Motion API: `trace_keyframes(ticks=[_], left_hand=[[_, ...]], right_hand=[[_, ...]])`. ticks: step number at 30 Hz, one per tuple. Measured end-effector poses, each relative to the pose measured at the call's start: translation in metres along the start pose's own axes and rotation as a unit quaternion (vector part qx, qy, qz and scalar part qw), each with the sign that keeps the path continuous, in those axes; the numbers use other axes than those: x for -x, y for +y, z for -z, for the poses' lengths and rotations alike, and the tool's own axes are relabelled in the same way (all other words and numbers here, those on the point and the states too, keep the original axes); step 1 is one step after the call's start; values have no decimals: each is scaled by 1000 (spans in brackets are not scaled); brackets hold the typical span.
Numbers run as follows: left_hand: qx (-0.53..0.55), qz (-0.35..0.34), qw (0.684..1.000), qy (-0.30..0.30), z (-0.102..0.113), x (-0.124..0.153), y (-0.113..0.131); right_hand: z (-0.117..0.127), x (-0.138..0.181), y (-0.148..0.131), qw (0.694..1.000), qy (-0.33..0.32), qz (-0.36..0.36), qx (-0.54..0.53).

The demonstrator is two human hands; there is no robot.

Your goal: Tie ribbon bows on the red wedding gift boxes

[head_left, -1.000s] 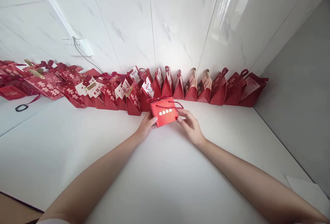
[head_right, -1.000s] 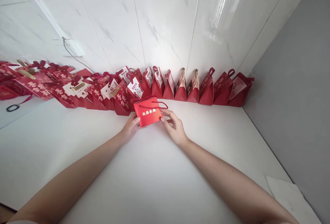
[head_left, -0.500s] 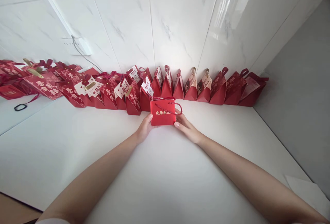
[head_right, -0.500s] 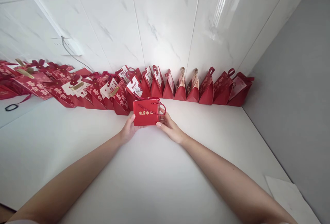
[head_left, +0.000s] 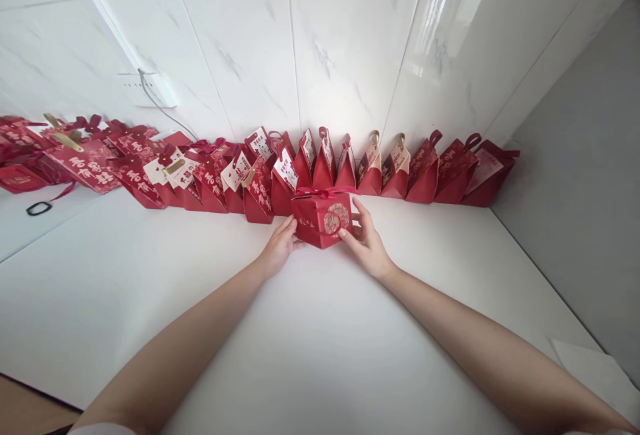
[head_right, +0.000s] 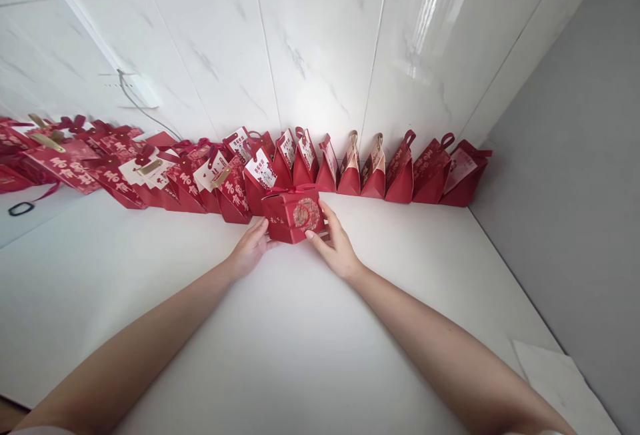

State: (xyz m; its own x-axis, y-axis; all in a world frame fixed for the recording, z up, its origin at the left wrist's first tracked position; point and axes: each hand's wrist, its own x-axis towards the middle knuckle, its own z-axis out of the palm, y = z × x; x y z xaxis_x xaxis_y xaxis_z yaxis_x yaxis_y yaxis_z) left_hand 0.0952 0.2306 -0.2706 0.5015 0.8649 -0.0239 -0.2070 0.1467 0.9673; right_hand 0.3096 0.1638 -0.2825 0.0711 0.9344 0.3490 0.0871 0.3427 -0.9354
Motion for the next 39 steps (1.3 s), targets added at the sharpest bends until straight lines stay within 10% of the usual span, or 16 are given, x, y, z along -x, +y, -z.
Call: trace_keyframes(ticks=[12, 20, 39], left_hand=[[-31, 69, 994, 80, 2, -8, -1], [-54, 113, 992, 23, 2, -6, 6], [-99, 0, 992, 73, -2, -4, -2]], right_hand=[[4, 2, -2, 1000, -25, -8, 6], [4, -2, 4, 997, 34, -17, 68], [5, 0, 3, 998, 4, -14, -61]])
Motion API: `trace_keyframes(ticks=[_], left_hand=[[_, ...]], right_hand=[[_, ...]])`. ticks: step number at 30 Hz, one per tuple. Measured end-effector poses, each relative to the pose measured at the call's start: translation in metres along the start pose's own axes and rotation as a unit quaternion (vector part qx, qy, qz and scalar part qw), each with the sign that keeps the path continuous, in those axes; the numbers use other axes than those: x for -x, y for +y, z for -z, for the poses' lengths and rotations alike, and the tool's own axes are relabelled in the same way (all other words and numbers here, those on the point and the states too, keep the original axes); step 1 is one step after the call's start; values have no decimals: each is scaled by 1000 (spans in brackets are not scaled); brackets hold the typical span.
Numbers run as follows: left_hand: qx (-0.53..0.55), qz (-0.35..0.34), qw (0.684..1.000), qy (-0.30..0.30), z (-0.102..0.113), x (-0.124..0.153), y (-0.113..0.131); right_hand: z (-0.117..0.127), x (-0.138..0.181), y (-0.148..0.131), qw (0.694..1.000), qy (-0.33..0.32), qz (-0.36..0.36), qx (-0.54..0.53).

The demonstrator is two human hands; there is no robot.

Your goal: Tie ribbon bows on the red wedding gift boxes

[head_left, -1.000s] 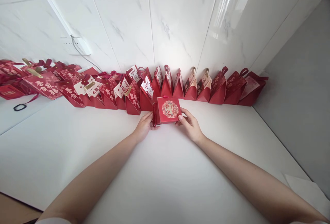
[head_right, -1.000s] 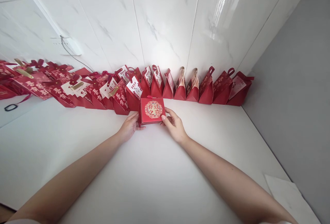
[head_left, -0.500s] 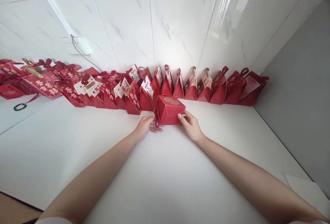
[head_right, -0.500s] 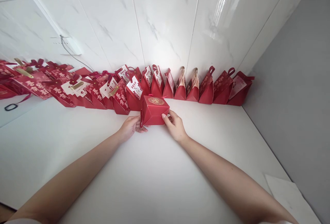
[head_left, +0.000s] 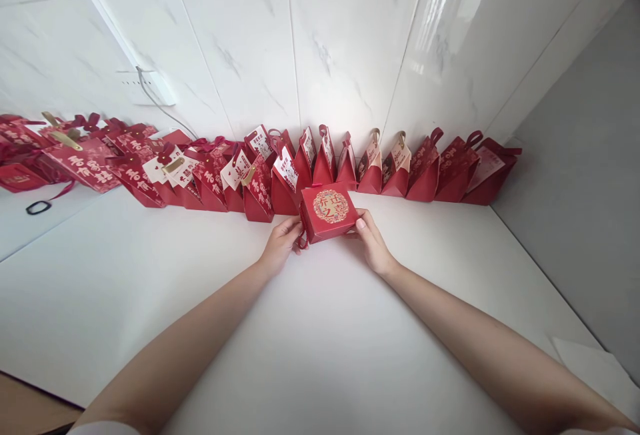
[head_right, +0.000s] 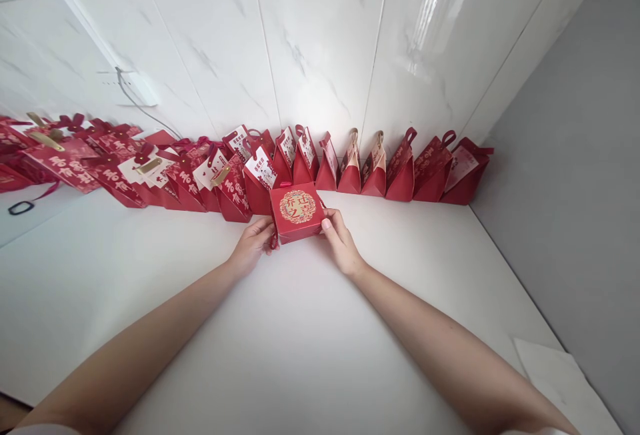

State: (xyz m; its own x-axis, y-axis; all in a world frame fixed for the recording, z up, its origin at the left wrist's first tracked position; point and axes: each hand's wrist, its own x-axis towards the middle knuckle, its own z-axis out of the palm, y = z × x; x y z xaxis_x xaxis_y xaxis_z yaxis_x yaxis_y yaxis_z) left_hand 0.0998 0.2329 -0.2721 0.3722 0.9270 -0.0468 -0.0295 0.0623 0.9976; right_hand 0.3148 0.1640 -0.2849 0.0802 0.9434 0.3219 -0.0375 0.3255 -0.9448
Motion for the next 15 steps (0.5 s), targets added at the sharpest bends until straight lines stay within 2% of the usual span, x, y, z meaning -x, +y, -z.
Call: trace_keyframes(ticks=[3, 6, 9, 15], left_hand=[[44, -29, 999, 12, -1, 0, -3], [97, -47, 993, -37, -1, 1, -4], [96, -57, 991, -77, -4, 4, -2], [125, -56, 987, -87, -6, 6, 1]], right_hand=[[-1, 0, -3, 999, -35, 17, -11], [-2, 0, -6, 997, -61, 39, 9], [-2, 2, -7, 995, -62, 64, 53], [-2, 4, -7, 985, -51, 118, 119]])
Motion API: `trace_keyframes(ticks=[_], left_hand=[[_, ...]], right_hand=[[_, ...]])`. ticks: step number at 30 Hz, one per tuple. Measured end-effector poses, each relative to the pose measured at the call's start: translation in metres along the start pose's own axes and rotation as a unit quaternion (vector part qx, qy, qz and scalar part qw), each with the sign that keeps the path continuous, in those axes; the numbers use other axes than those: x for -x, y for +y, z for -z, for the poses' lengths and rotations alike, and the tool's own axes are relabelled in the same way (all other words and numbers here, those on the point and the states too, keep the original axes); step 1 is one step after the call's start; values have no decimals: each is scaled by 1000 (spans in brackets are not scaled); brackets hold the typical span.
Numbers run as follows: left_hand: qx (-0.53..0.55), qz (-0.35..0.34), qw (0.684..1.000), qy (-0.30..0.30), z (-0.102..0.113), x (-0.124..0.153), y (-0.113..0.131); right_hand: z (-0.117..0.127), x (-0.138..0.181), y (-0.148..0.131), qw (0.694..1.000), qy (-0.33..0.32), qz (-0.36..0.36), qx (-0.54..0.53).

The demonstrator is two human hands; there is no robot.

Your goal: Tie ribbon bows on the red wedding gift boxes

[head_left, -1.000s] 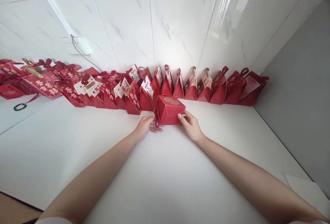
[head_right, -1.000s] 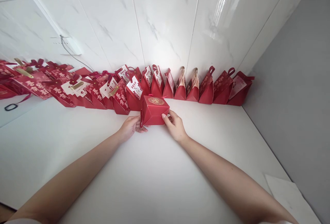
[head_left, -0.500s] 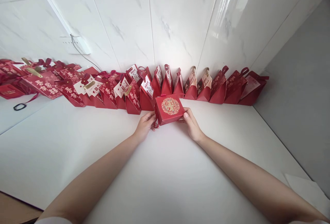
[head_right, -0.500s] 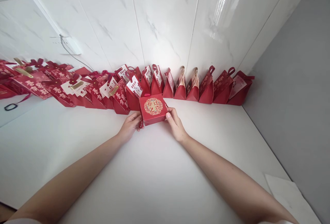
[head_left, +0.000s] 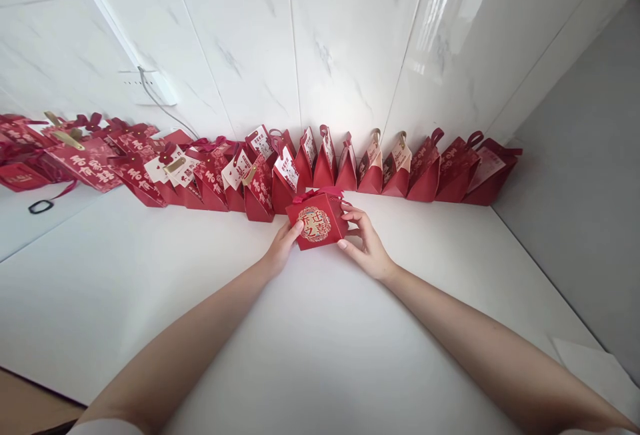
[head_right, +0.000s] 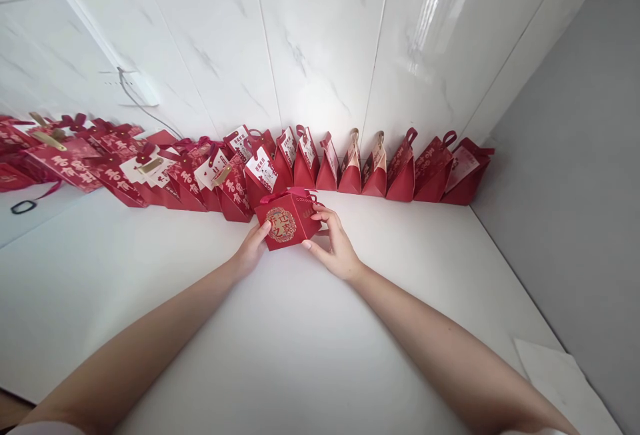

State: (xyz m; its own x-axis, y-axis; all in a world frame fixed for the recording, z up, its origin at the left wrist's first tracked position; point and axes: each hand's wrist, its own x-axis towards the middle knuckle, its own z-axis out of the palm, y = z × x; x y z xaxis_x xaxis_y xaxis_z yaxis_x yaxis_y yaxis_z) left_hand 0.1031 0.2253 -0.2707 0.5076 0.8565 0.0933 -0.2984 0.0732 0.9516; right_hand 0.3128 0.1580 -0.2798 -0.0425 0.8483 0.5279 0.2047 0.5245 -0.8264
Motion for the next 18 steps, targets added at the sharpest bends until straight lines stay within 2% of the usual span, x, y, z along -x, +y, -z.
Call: trace_keyframes(ticks=[6, 10, 15, 18], left_hand=[[-24, -29, 999, 9, 4, -1, 2], [-107, -71, 992, 7, 4, -1, 3], [-267, -170, 948, -21, 3, 5, 4], [-318, -202, 926, -19, -1, 9, 7]], right_hand=[[2, -1, 0, 1000, -3, 5, -23], [4, -1, 3, 998, 6, -28, -55], [6, 1, 10, 999, -24, -13, -37], [6, 1, 9, 999, -41, -1, -21]])
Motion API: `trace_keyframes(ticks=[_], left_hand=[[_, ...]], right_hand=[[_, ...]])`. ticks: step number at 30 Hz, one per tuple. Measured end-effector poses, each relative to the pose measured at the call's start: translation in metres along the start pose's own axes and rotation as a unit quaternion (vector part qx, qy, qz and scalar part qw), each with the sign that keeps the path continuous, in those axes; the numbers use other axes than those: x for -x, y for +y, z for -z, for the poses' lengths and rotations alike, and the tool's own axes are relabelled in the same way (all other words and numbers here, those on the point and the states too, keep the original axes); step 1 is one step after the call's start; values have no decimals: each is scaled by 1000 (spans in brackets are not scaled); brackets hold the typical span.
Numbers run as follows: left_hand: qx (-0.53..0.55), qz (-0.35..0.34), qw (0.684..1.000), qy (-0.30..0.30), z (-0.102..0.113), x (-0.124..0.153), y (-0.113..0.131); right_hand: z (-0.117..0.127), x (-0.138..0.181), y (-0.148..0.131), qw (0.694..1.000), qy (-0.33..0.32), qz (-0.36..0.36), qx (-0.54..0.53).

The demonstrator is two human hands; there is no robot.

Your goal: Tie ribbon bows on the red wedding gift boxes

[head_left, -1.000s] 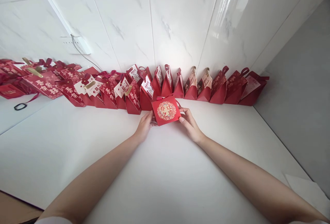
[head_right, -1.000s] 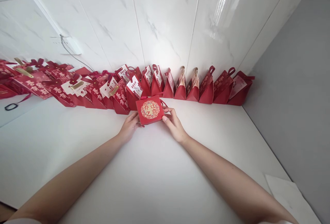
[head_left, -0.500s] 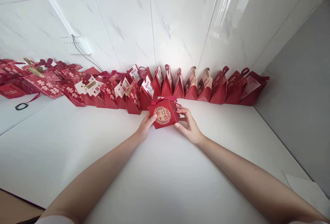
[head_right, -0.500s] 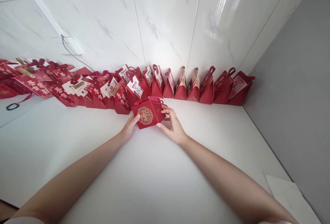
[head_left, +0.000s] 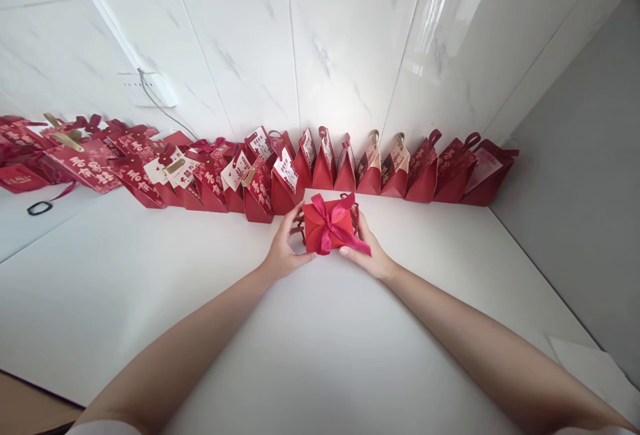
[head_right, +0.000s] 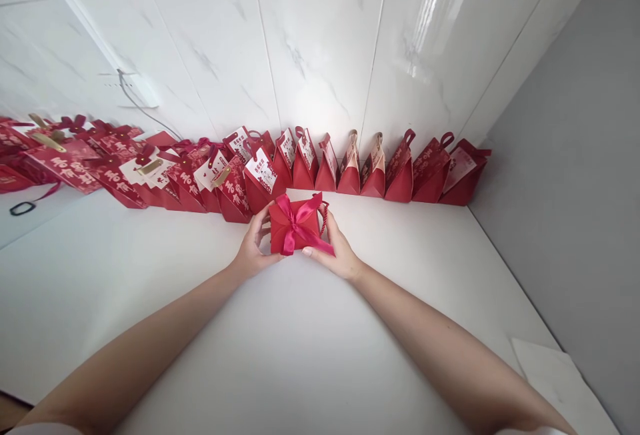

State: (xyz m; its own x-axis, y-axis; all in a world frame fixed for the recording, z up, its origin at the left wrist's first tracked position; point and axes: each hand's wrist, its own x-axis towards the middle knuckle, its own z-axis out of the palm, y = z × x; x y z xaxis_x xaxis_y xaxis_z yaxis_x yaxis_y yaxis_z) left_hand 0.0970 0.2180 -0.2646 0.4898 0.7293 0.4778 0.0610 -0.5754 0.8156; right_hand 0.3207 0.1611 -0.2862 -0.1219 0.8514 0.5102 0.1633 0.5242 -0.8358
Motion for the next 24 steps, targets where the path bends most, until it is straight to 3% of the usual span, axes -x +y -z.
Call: trace_keyframes(ticks=[9, 17, 24], left_hand=[[73, 53, 996, 9, 2, -1, -3], [88, 56, 994, 12, 4, -3, -9], [94, 68, 993, -26, 1, 0, -9]], right_hand=[[-4, -6, -7, 999, -17, 21, 40], [-5, -6, -6, 996, -66, -30, -45], [-3, -6, -9, 999, -30, 11, 23]])
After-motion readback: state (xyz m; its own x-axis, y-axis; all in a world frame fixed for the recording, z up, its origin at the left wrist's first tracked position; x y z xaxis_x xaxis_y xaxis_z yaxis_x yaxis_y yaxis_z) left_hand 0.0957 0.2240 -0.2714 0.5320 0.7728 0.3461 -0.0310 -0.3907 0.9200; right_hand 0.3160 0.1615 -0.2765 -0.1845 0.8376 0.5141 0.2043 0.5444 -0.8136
